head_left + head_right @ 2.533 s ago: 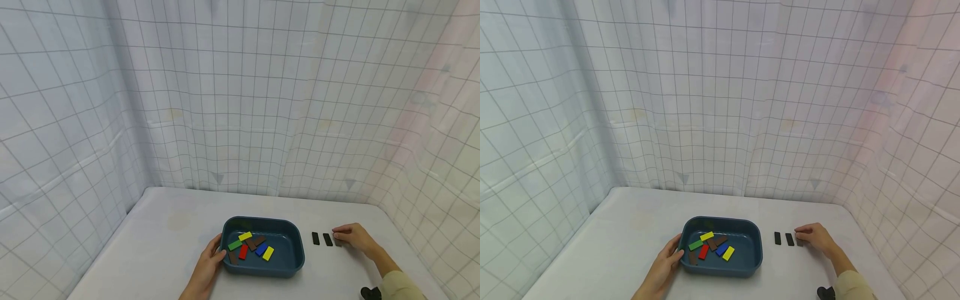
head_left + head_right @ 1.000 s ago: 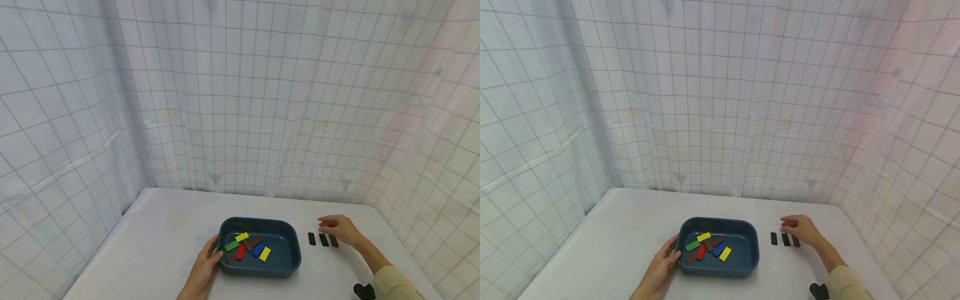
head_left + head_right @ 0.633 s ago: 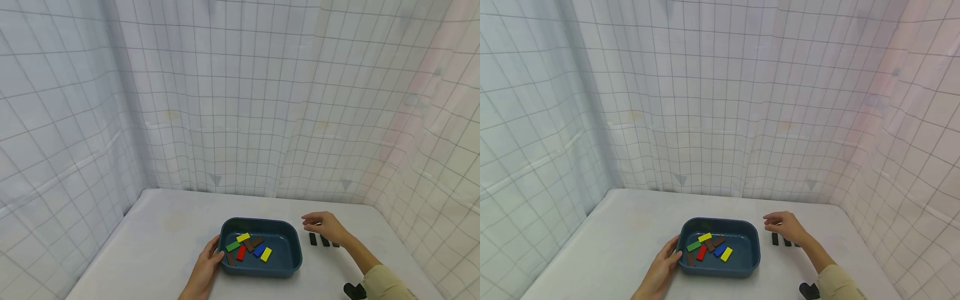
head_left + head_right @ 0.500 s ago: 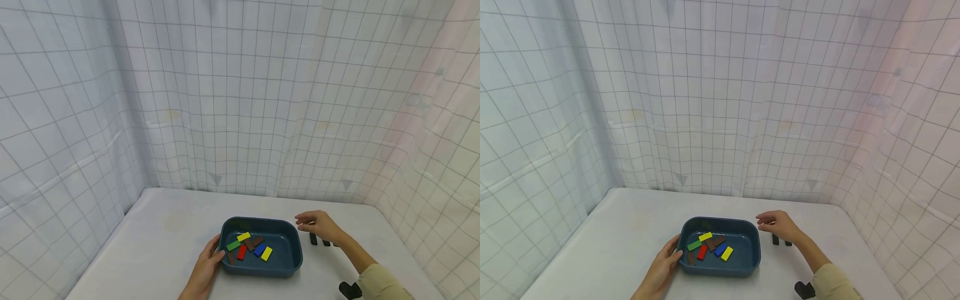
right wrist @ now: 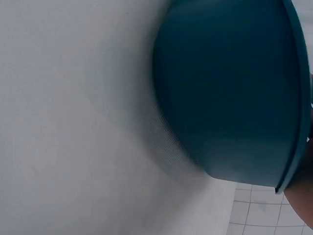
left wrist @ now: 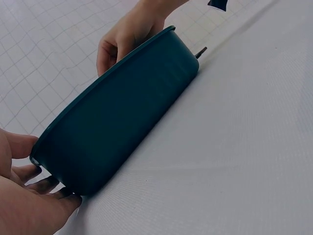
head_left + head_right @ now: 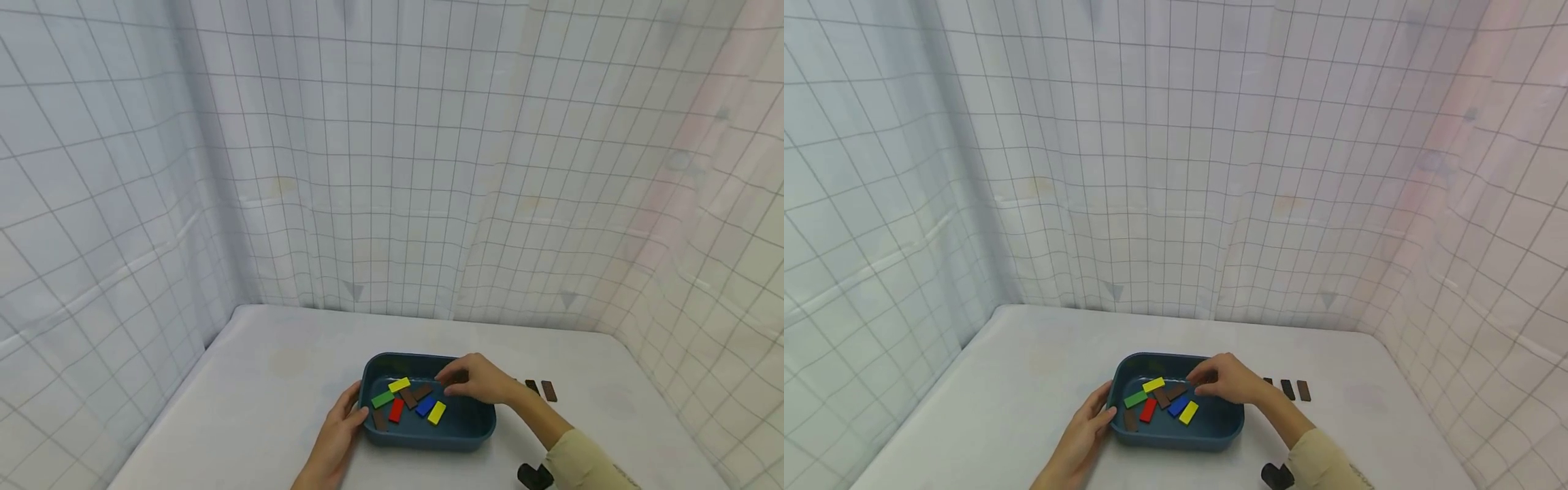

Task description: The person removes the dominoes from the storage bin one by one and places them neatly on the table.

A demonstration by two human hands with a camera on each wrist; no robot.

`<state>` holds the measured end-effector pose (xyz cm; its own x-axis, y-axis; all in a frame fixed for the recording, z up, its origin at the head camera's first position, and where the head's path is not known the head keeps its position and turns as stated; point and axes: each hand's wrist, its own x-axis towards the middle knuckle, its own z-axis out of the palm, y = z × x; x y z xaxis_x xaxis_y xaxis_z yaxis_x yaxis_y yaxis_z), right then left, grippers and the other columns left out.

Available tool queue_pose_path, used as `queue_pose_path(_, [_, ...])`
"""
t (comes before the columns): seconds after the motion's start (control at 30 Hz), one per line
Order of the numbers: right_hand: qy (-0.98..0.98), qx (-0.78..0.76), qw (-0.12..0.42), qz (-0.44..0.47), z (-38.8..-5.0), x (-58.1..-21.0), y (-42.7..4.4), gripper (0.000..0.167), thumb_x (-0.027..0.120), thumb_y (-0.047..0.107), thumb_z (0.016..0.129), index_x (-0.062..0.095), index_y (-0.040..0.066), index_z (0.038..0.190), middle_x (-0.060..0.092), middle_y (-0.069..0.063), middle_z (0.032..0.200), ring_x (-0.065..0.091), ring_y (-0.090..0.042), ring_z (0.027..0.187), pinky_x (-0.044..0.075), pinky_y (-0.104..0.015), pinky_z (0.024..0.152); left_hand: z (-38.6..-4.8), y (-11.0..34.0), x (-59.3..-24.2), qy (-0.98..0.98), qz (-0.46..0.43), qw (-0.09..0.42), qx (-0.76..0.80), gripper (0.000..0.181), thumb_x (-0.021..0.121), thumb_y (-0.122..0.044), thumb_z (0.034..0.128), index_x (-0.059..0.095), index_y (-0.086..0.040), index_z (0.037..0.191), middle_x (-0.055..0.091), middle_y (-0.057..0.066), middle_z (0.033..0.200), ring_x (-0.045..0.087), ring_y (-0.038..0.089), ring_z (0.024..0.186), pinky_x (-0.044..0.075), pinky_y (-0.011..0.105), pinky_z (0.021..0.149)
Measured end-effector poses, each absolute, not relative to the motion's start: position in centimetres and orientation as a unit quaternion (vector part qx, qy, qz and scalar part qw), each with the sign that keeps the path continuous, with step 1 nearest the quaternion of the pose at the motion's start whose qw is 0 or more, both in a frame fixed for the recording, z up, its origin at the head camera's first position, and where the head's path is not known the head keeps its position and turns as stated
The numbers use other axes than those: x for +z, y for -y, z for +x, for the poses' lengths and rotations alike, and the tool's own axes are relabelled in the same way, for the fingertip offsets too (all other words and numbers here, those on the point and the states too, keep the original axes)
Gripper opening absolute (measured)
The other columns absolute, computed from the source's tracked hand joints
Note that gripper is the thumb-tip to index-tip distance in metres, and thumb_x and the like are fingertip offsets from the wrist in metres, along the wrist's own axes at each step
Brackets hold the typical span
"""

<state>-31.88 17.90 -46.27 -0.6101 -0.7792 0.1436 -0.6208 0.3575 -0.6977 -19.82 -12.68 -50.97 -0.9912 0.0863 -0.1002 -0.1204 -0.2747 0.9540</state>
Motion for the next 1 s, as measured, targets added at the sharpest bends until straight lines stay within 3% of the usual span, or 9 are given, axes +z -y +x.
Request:
queue_pose_path(0.23, [-0.847, -0.296, 0.094, -0.432, -31.8, -47.3, -16.6, 0.024, 0.079, 0.015, 0.093, 0.077, 0.007, 0.116, 0.074, 0.005, 0.110, 0.067, -0.006, 0.095, 0.057, -0.028, 0.082, -19.9, 12.5, -50.7, -0.601, -0.025, 0.063, 0.797, 0.062, 0.050, -0.008, 0.1081, 0.021, 0.003, 0.162, 0.012, 0.027, 0.168, 0.008, 0.044, 0.154, 0.015, 0.057, 0.121])
queue_pose_path(0.5, [-0.899, -0.138, 0.082, -0.407, -31.1, -48.2, -15.6, 0.035, 0.087, 0.034, 0.085, 0.079, 0.019, 0.116, 0.072, 0.012, 0.114, 0.066, -0.011, 0.109, 0.056, -0.037, 0.090, -19.8, 12.5, -50.8, -0.601, -0.034, 0.064, 0.796, 0.062, 0.049, -0.006, 0.1078, 0.020, 0.003, 0.162, 0.012, 0.028, 0.167, 0.010, 0.044, 0.154, 0.016, 0.057, 0.121])
queue_pose_path(1.0, [-0.892, -0.166, 0.098, -0.409, -30.8, -47.9, -15.7, 0.010, 0.086, 0.025, 0.086, 0.078, 0.024, 0.092, 0.063, 0.020, 0.087, 0.056, 0.000, 0.076, 0.051, -0.024, 0.068, -19.7, 12.3, -50.9, -0.604, -0.039, 0.061, 0.794, 0.062, 0.051, -0.007, 0.1074, 0.023, 0.002, 0.162, 0.014, 0.027, 0.168, 0.011, 0.043, 0.154, 0.016, 0.058, 0.121])
